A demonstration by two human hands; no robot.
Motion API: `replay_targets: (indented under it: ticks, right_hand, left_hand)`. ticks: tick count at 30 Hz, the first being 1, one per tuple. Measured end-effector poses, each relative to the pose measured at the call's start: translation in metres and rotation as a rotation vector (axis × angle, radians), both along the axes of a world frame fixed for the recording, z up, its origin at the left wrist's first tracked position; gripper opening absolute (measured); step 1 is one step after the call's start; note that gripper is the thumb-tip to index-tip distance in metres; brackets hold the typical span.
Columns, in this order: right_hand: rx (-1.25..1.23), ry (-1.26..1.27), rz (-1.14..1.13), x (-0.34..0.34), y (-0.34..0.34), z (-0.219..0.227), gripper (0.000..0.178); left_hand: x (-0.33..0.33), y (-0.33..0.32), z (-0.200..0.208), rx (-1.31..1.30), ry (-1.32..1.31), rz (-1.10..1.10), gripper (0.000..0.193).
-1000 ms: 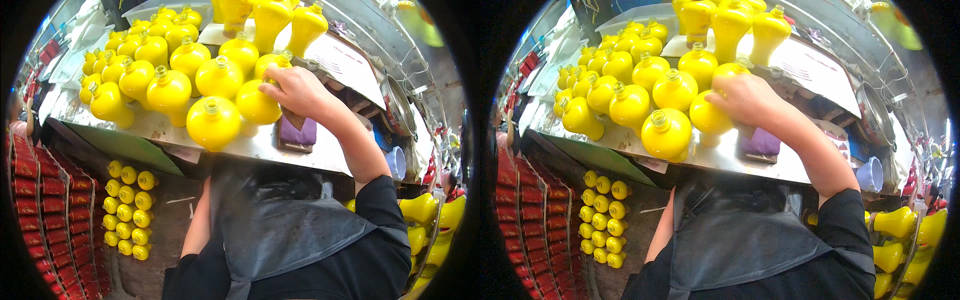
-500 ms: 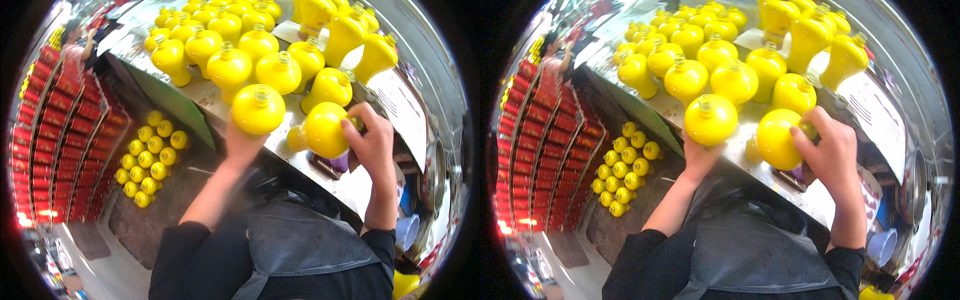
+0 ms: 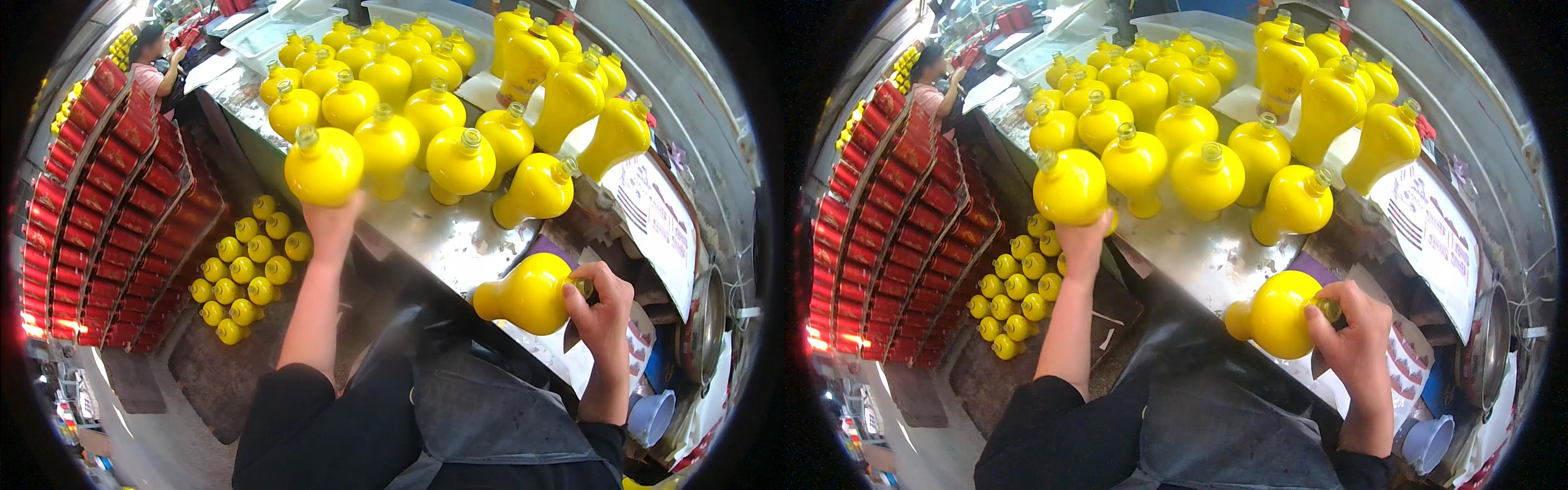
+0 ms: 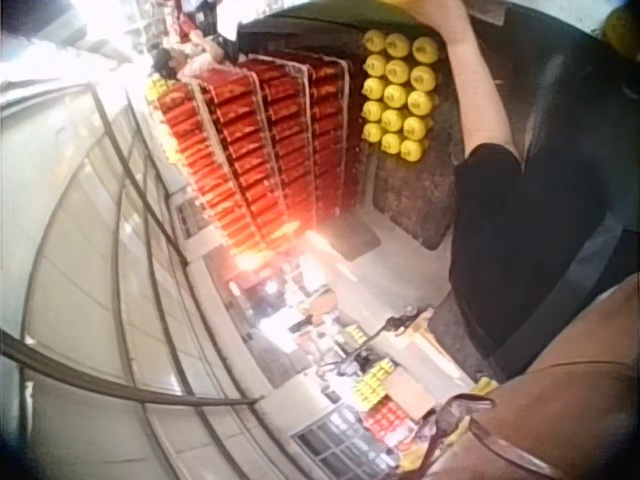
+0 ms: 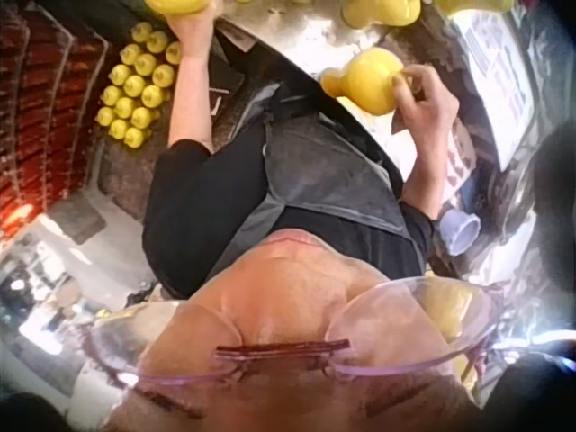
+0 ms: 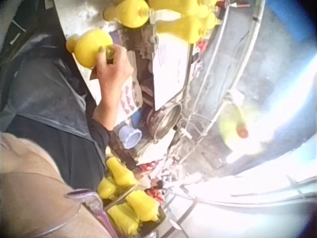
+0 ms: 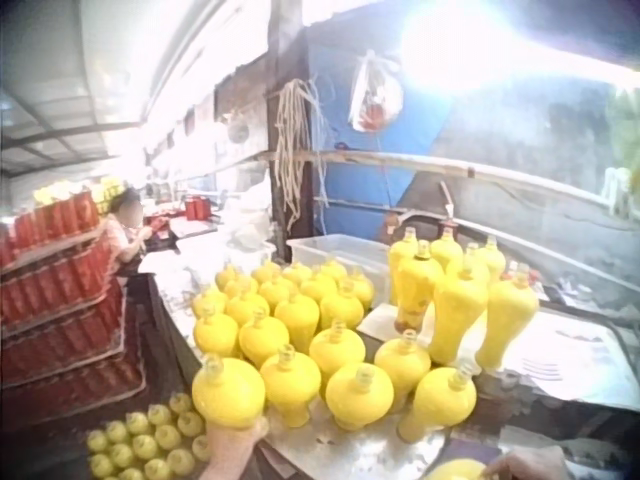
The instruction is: The person picks up yellow plastic bottles from a table and applies printed labels to their bodies. They smooth the labels by hand and place the labeled bottles back on the table among other bottles.
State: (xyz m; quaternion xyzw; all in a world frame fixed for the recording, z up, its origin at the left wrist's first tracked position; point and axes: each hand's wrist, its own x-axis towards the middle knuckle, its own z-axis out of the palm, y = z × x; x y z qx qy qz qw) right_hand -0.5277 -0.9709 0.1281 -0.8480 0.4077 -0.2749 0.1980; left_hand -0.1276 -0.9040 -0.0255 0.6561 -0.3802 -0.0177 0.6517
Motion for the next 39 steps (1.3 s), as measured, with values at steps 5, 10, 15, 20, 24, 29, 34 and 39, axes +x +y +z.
replay_targets:
  ticks: [5, 10, 15, 20, 24, 29, 34, 39]
  right_hand:
    - [0.010, 0.013, -0.031, 0.003, 0.000, -0.001, 0.019]
    - [0.003, -0.001, -0.049, 0.001, -0.003, -0.004, 0.019]
    - [0.031, -0.035, -0.076, 0.002, -0.009, -0.009, 0.020]
    - [0.033, -0.032, -0.090, 0.003, -0.012, -0.011, 0.022]
    - [0.035, -0.034, -0.111, 0.002, -0.012, -0.012, 0.023]
    - [0.030, -0.038, -0.087, 0.001, -0.013, -0.012, 0.023]
    - [0.047, -0.065, -0.088, -0.003, -0.013, -0.012, 0.022]
    - [0.063, -0.052, -0.097, -0.009, -0.010, -0.014, 0.022]
  left_hand:
    - [0.053, -0.035, -0.020, -0.121, 0.131, 0.035, 0.071]
    - [0.071, -0.044, -0.042, -0.037, 0.204, -0.120, 0.084]
    - [0.073, -0.034, -0.044, 0.171, 0.125, -0.004, 0.086]
    - [0.067, -0.027, -0.037, 0.345, 0.062, 0.107, 0.095]
    - [0.068, -0.020, -0.037, 0.318, 0.123, 0.039, 0.103]
    - [0.060, -0.002, -0.041, -0.033, 0.176, -0.150, 0.103]
    - [0.055, 0.015, -0.035, -0.016, 0.241, -0.088, 0.092]
    - [0.052, 0.026, -0.018, -0.082, 0.335, -0.014, 0.086]
